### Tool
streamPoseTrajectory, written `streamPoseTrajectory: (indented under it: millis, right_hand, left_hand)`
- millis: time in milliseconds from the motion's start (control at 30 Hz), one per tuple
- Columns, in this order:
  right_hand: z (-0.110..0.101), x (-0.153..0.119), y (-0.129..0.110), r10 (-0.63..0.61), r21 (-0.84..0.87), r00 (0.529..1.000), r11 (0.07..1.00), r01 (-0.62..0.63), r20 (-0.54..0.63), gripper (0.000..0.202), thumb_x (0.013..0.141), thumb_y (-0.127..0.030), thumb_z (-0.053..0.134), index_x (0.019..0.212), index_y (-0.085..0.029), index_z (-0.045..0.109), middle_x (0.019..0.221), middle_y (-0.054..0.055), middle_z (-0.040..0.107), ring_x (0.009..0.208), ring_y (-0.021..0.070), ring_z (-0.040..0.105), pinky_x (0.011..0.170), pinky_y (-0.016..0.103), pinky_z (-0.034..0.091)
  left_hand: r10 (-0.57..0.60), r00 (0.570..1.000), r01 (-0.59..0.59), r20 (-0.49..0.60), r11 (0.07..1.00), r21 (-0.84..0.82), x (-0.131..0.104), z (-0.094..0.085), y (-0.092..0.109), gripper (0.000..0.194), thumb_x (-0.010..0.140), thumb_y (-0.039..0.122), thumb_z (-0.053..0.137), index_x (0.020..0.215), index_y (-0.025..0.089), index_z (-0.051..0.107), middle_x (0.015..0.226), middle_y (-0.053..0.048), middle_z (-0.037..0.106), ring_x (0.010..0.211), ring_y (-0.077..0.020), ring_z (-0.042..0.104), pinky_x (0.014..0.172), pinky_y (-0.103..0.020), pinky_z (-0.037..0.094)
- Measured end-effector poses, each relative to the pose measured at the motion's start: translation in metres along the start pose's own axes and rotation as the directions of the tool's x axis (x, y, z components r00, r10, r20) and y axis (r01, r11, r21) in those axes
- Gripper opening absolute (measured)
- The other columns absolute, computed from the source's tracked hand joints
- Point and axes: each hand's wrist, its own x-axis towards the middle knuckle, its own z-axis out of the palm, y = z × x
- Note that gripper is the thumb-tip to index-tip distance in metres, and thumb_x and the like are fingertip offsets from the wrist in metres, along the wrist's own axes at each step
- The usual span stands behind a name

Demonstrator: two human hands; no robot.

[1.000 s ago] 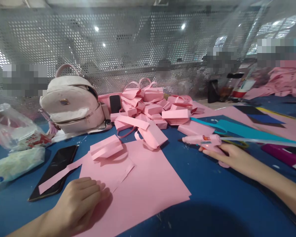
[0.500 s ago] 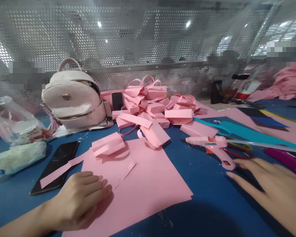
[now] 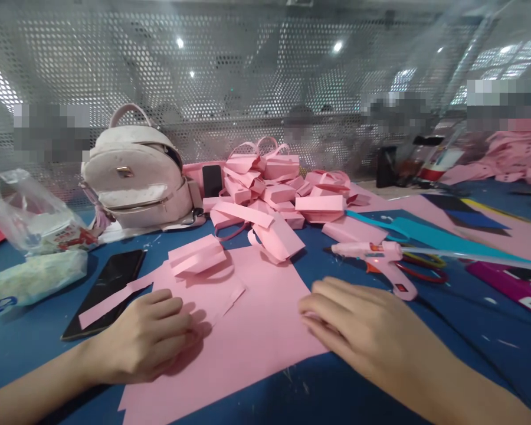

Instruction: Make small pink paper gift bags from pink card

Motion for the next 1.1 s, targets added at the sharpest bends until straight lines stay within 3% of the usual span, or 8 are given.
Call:
streamPoseTrajectory:
  millis: [100,167,267,400,633,867,1100]
  right_hand:
    - [0.015,0.033,-0.011,-0.184,-0.107,0.98,0.976,0.191,0.071,0.029,0.105,-0.022,0.041,0.091,-0.021,0.066,0.076,0.003,0.063,0.069,0.0193,0.057,0.062,0.032,0.037]
    - [0.028,0.047,-0.012,-0.273,-0.147,0.96,0.949,0.278,0.056,0.03,0.105,-0.017,0.04,0.088,-0.019,0.065,0.076,0.003,0.061,0.068,0.0186,0.053,0.062,0.032,0.034]
    - [0.043,0.061,-0.013,-0.337,-0.083,0.94,0.937,0.34,0.05,0.032,0.105,-0.019,0.04,0.084,-0.018,0.064,0.074,0.002,0.058,0.067,0.0171,0.049,0.061,0.031,0.032]
    - [0.056,0.074,-0.017,-0.322,0.119,0.946,0.942,0.315,0.044,0.033,0.108,-0.024,0.037,0.089,-0.018,0.065,0.076,0.002,0.058,0.067,0.0156,0.048,0.061,0.028,0.034]
    - [0.072,0.065,-0.009,-0.289,0.246,0.948,0.917,0.315,-0.135,0.027,0.105,-0.023,0.045,0.09,-0.017,0.067,0.071,0.001,0.057,0.064,0.0148,0.047,0.06,0.028,0.035]
    - [0.076,0.057,-0.005,-0.247,0.376,0.953,0.878,0.296,-0.172,0.024,0.105,-0.023,0.048,0.089,-0.018,0.066,0.067,-0.001,0.056,0.062,0.0136,0.047,0.06,0.028,0.036]
    - [0.074,0.06,-0.004,-0.185,0.474,0.967,0.845,0.248,-0.176,0.025,0.105,-0.027,0.049,0.087,-0.018,0.065,0.066,-0.002,0.054,0.06,0.0119,0.045,0.058,0.025,0.035]
  left_hand:
    - [0.006,1.0,-0.006,0.002,1.0,0.007,0.001,-0.001,-0.002,0.027,0.092,0.01,0.063,0.069,0.018,0.051,0.07,0.002,0.057,0.059,-0.0132,0.04,0.056,-0.034,0.022]
    - [0.013,1.0,-0.013,0.015,1.0,0.007,0.0,-0.001,-0.003,0.024,0.093,0.01,0.062,0.072,0.018,0.053,0.072,0.002,0.058,0.06,-0.0134,0.04,0.057,-0.035,0.023]
    - [0.028,1.0,-0.028,0.009,0.999,0.021,0.0,0.0,-0.005,0.018,0.094,0.012,0.062,0.078,0.018,0.058,0.073,0.002,0.058,0.062,-0.0137,0.042,0.059,-0.034,0.024]
    - [0.03,0.998,-0.029,-0.052,0.999,0.031,0.005,-0.003,-0.006,0.025,0.094,0.009,0.061,0.071,0.018,0.056,0.068,0.002,0.06,0.059,-0.0136,0.041,0.057,-0.034,0.023]
    - [-0.028,0.99,0.032,-0.14,0.999,0.026,0.006,-0.002,-0.006,0.021,0.092,0.01,0.065,0.073,0.017,0.059,0.067,0.002,0.064,0.057,-0.0137,0.043,0.055,-0.033,0.025]
    - [-0.049,0.99,0.047,-0.129,0.999,-0.017,0.002,0.004,-0.012,0.011,0.091,0.008,0.064,0.084,0.016,0.067,0.073,0.0,0.069,0.059,-0.0148,0.048,0.056,-0.033,0.028]
    - [-0.097,0.994,0.094,-0.047,0.993,-0.068,-0.011,0.013,-0.012,0.009,0.092,0.009,0.065,0.097,0.015,0.07,0.083,-0.001,0.072,0.069,-0.0173,0.048,0.061,-0.035,0.028]
